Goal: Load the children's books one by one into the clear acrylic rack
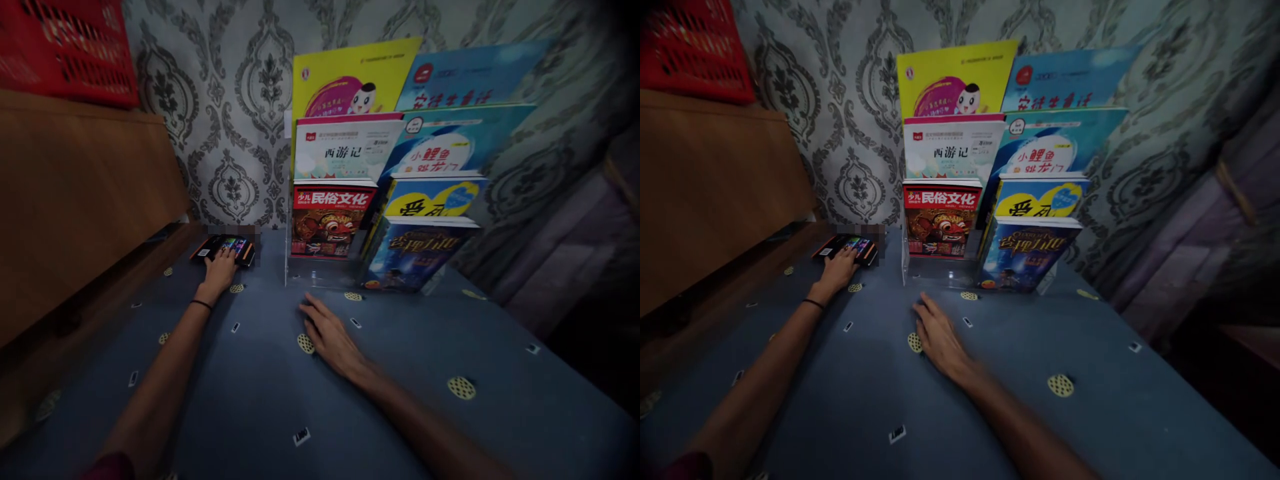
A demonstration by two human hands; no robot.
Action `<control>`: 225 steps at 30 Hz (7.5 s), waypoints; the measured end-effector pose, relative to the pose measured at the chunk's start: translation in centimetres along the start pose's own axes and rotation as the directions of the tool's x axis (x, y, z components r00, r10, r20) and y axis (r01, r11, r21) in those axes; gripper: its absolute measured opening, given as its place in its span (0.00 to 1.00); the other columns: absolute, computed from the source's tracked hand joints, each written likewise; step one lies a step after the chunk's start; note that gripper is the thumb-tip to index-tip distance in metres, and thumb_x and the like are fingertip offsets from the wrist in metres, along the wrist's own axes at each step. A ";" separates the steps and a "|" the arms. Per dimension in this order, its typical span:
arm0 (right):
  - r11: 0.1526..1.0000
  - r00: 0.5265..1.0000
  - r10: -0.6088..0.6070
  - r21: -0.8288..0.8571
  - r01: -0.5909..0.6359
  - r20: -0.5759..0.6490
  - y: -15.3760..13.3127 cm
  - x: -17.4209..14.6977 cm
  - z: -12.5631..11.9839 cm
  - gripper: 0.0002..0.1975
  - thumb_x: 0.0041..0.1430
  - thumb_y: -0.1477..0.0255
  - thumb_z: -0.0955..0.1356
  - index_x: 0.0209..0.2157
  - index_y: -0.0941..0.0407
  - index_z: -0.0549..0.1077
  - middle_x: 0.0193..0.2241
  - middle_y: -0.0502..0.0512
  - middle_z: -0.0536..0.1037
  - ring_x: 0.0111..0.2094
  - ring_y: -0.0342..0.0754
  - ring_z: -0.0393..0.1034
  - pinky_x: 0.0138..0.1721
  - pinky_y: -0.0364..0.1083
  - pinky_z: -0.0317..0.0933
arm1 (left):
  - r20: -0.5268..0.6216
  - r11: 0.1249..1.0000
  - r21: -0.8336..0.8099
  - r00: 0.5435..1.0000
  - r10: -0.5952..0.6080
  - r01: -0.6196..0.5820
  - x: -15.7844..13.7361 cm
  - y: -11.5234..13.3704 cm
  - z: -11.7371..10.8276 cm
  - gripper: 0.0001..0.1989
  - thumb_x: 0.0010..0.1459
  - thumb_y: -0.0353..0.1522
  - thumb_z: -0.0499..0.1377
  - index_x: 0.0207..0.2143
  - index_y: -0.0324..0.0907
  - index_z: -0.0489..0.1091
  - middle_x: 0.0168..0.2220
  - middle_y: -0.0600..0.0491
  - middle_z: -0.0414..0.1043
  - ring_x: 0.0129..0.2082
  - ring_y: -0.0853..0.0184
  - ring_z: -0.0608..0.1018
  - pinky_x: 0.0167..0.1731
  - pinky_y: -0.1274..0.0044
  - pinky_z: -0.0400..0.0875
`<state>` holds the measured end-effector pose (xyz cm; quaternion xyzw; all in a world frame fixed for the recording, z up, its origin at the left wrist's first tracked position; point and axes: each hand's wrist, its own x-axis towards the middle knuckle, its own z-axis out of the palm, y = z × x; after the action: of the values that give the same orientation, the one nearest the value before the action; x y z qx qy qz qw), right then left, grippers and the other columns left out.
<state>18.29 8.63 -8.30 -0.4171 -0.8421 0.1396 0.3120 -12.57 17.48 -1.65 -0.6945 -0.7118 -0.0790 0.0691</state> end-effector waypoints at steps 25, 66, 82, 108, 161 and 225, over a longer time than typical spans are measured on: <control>0.998 0.999 -0.040 -0.048 0.039 -0.025 -0.8 0.2 -0.4 0.16 0.66 0.75 0.63 0.50 0.57 0.77 0.62 0.68 0.70 0.61 0.59 0.69 0.60 0.60 0.66 | -0.005 0.932 0.295 0.975 0.222 -0.210 -6.4 -1.0 -3.7 0.19 0.66 0.25 0.48 0.54 0.35 0.71 0.51 0.36 0.77 0.51 0.51 0.80 0.50 0.64 0.72; 0.992 0.990 -0.107 -0.062 0.113 0.090 -0.8 0.1 -2.1 0.17 0.69 0.73 0.60 0.53 0.58 0.75 0.57 0.65 0.76 0.60 0.58 0.68 0.60 0.63 0.63 | 0.001 0.780 -0.303 0.818 0.575 -0.548 -8.8 3.6 -0.9 0.17 0.70 0.29 0.48 0.53 0.41 0.73 0.49 0.47 0.78 0.48 0.61 0.77 0.52 0.66 0.71; 0.862 0.753 -0.442 -0.001 0.507 0.487 -10.3 1.8 0.2 0.19 0.71 0.65 0.63 0.60 0.51 0.70 0.44 0.58 0.72 0.46 0.54 0.65 0.51 0.59 0.66 | -0.031 0.721 -0.578 0.893 0.450 -0.383 -7.3 0.9 1.2 0.16 0.64 0.26 0.54 0.48 0.44 0.79 0.40 0.51 0.72 0.43 0.64 0.74 0.51 0.69 0.69; 0.904 0.887 -0.263 -0.226 0.364 0.379 -7.9 7.1 2.2 0.20 0.71 0.62 0.63 0.59 0.51 0.73 0.44 0.62 0.69 0.46 0.56 0.63 0.43 0.53 0.65 | -0.079 0.529 -0.829 0.974 0.211 -0.182 -7.5 1.1 1.8 0.26 0.72 0.45 0.42 0.57 0.37 0.68 0.35 0.50 0.78 0.36 0.66 0.78 0.41 0.75 0.71; 0.966 0.990 -0.036 -0.248 0.069 0.136 2.7 -0.7 -5.5 0.21 0.71 0.68 0.58 0.57 0.59 0.73 0.46 0.66 0.72 0.47 0.58 0.64 0.49 0.56 0.63 | 0.013 0.399 -0.375 0.426 0.905 -0.837 -15.1 11.3 -4.6 0.20 0.73 0.39 0.48 0.62 0.47 0.66 0.49 0.48 0.70 0.48 0.61 0.70 0.51 0.66 0.68; 0.913 0.998 -0.013 0.407 -0.014 0.063 0.6 -1.0 -6.4 0.24 0.60 0.50 0.69 0.43 0.57 0.79 0.40 0.58 0.82 0.43 0.53 0.75 0.47 0.52 0.66 | -0.103 0.746 -0.479 0.874 0.475 -0.462 -15.3 9.1 -7.2 0.14 0.70 0.38 0.46 0.44 0.44 0.69 0.22 0.59 0.69 0.16 0.72 0.67 0.20 0.80 0.60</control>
<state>23.24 8.09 -4.08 -0.3383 -0.8042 0.3254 0.3647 -3.20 1.26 2.37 -0.8460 -0.4716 -0.2277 -0.1004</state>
